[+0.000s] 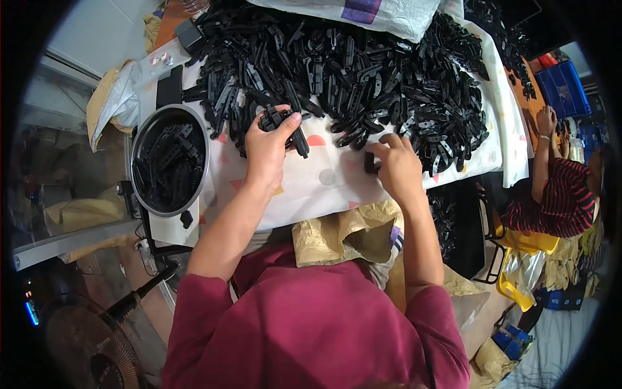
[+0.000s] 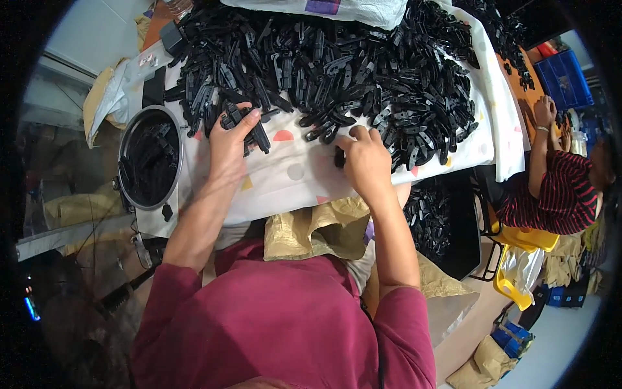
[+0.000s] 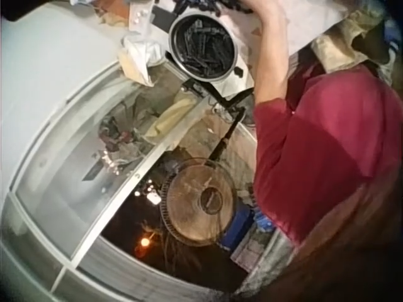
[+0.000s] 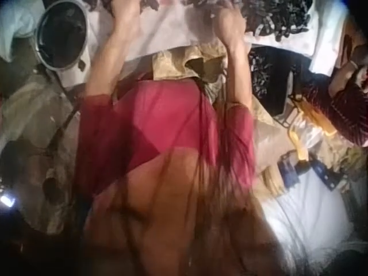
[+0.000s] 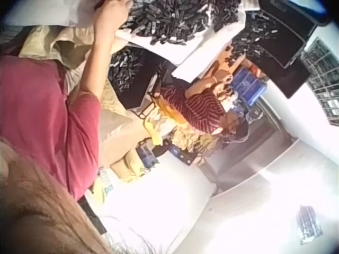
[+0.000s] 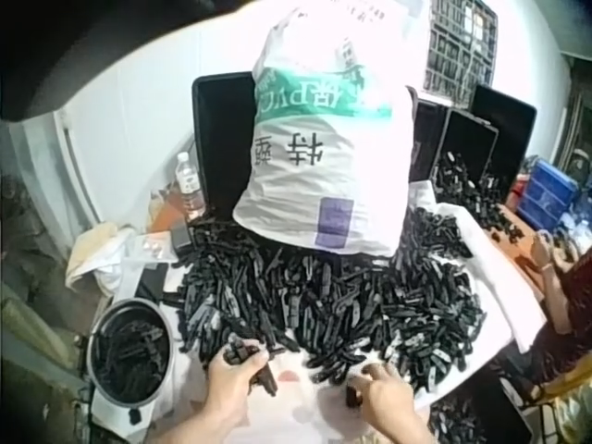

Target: Inspecting and sorting small black plastic components into a bowl at a manufacturing workbench.

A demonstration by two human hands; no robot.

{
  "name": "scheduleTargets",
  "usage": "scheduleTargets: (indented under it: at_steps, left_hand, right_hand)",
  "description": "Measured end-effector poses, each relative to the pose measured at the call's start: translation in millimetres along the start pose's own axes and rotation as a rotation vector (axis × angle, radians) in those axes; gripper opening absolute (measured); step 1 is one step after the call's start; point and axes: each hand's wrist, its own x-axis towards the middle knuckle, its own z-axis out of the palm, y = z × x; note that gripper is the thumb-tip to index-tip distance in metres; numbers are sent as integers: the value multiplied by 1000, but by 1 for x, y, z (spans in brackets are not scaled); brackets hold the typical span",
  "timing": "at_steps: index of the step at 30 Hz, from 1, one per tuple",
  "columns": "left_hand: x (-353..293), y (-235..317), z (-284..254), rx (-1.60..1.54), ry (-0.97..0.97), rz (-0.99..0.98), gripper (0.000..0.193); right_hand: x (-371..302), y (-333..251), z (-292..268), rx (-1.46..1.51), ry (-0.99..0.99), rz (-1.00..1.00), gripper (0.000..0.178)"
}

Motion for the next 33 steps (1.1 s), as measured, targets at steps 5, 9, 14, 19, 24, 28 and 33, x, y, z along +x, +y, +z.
scheduleTargets:
  at_steps: [5,9,14,19,24,28,33]
  left_hand:
    - [-5,-4,6,-86,22,19,25]
    - [-13,-8,16,-194,-7,191,23]
    - [-32,-8,26,-373,-170,331,22]
    - [-43,2,12,-536,-435,273,21]
    - [-51,6,11,-534,-350,265,23]
    - [-55,5,10,-493,-424,375,32]
    - [-52,2,4,-203,-503,764,42]
  right_hand:
    - [7,4,2,130,-20,-33,28]
    - [-5,-49,-7,790,159,4,21]
    - [-5,-79,0,827,377,-7,25]
    - [-5,-85,-7,754,569,-148,25]
    - [-9,-88,-19,643,566,-198,29]
    - [-9,-84,-18,679,591,-219,29]
    - [-15,-84,-19,642,569,-255,32]
